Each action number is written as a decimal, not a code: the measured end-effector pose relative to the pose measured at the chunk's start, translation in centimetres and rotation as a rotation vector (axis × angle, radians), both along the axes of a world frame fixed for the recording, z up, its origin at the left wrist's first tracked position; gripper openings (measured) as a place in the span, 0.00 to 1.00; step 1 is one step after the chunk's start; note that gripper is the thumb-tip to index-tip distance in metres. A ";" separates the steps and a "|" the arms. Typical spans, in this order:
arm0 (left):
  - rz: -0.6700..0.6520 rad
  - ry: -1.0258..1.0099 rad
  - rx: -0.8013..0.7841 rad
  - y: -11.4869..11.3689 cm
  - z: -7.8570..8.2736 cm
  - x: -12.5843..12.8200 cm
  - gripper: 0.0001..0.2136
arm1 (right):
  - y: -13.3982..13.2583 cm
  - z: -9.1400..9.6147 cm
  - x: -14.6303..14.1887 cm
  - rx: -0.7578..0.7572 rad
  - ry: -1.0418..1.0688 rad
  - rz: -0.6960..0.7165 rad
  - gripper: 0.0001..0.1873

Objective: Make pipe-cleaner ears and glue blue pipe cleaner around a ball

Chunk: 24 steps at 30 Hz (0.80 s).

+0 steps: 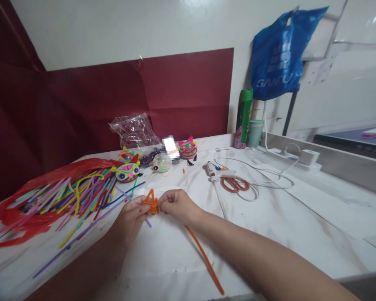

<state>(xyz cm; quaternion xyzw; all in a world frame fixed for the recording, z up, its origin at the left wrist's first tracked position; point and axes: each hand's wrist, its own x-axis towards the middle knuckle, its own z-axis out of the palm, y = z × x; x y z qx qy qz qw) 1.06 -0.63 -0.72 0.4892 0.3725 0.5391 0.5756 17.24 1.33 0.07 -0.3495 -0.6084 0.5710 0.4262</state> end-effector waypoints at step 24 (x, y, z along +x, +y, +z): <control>0.036 0.166 0.128 0.6 -1.2 -0.9 0.05 | -0.7 0.0 0.2 0.357 -0.229 -0.019 0.04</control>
